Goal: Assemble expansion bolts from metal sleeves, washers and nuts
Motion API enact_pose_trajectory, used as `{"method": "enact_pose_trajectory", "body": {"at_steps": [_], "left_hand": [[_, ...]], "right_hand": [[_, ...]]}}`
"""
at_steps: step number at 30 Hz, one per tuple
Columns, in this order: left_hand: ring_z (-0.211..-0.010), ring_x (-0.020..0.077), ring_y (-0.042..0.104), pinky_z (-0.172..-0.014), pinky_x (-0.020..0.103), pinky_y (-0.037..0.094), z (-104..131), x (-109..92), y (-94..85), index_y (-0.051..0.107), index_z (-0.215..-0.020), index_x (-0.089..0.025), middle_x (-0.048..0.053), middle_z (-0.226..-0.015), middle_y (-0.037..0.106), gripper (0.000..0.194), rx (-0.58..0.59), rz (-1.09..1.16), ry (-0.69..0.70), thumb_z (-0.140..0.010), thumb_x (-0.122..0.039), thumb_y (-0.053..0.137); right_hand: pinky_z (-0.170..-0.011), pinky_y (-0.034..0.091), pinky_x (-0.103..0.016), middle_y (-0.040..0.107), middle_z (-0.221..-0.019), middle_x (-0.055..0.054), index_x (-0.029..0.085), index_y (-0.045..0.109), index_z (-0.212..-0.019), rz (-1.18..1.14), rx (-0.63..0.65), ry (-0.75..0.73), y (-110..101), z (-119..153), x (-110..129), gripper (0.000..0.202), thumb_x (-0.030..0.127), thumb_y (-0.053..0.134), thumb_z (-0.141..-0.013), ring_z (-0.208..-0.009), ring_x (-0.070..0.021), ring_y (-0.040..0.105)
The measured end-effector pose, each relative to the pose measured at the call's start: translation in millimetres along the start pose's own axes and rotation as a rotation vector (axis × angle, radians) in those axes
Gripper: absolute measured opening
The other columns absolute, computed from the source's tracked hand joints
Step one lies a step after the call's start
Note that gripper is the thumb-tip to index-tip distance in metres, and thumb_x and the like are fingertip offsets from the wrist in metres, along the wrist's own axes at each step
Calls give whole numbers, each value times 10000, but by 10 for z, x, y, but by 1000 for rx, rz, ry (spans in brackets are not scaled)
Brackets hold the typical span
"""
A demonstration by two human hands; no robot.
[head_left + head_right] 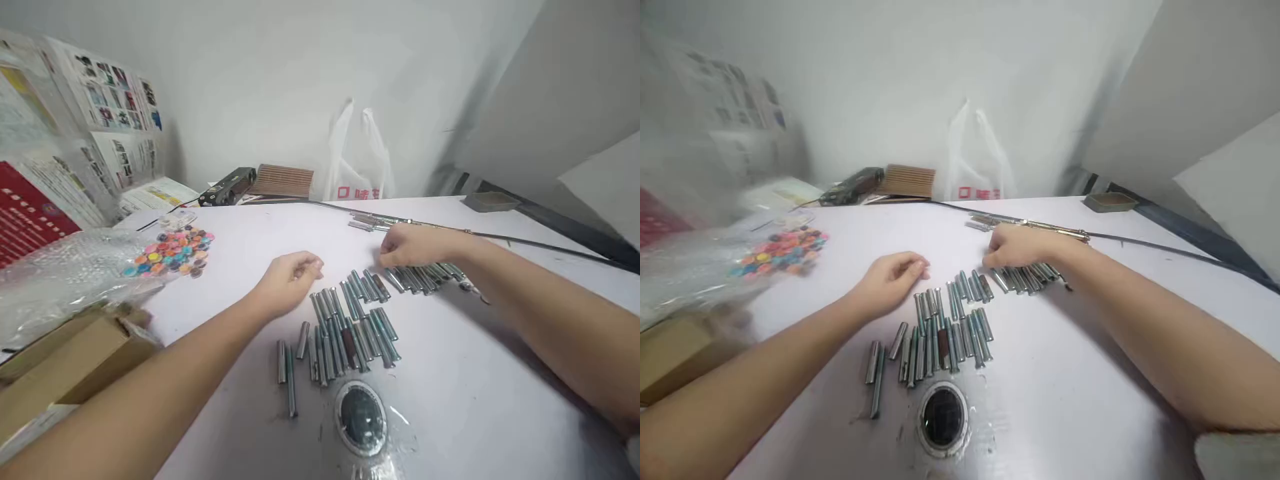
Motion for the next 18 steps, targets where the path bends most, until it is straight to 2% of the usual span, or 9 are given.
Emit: {"method": "enact_pose_trajectory", "body": {"at_steps": [5,8,11,13,15,17,18], "left_hand": [[-958,208,659,-877,355,503,16,-21,24,664,-1130,-187,68,-1039,726,355,11,38,56,-892,-435,575],[-1010,204,645,-923,343,482,34,-85,34,632,-1231,-204,61,-1132,707,428,-17,33,121,-864,-425,625],[-942,196,652,-866,327,483,50,-143,31,684,-1140,-202,45,-1060,725,324,-45,0,161,-888,-386,596],[-902,192,649,-834,320,477,57,-161,23,716,-1019,-187,38,-988,732,249,-50,-16,149,-900,-354,575],[-879,186,642,-820,317,468,60,-169,12,713,-949,-177,34,-941,731,221,-61,-23,124,-900,-335,567],[-839,172,633,-796,309,463,61,-173,5,700,-907,-173,26,-889,723,205,-85,-33,98,-898,-319,557],[-817,164,628,-783,303,461,61,-175,2,694,-884,-173,22,-860,718,198,-101,-39,83,-896,-310,552]], "right_hand": [[-478,293,-276,445,-527,20,170,660,-673,-164,-303,-20,-41,99,329,246,381,594,-780,-491,-107,371],[-472,282,-260,456,-490,38,176,681,-710,-270,-409,-119,107,156,620,234,371,583,-796,-453,-88,353],[-479,277,-257,470,-468,49,180,696,-766,-282,-483,-221,270,177,835,224,366,579,-816,-442,-84,353],[-495,290,-261,517,-492,38,179,701,-823,-267,-509,-253,298,179,871,259,392,556,-849,-452,-88,382],[-505,299,-272,542,-503,23,178,697,-867,-239,-523,-210,245,186,808,333,450,506,-888,-449,-97,399],[-497,297,-289,528,-482,8,176,683,-793,-144,-471,-108,157,196,675,402,511,482,-890,-433,-111,402],[-488,292,-298,521,-473,-2,176,660,-716,-69,-406,-46,120,201,598,423,530,491,-876,-425,-118,404]]}}
Point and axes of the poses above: each hand's wrist, its own z-axis away from the middle knuckle, its own y-axis out of the palm, x = y × z, the point moved 1 cm from there along -z, towards the middle knuckle
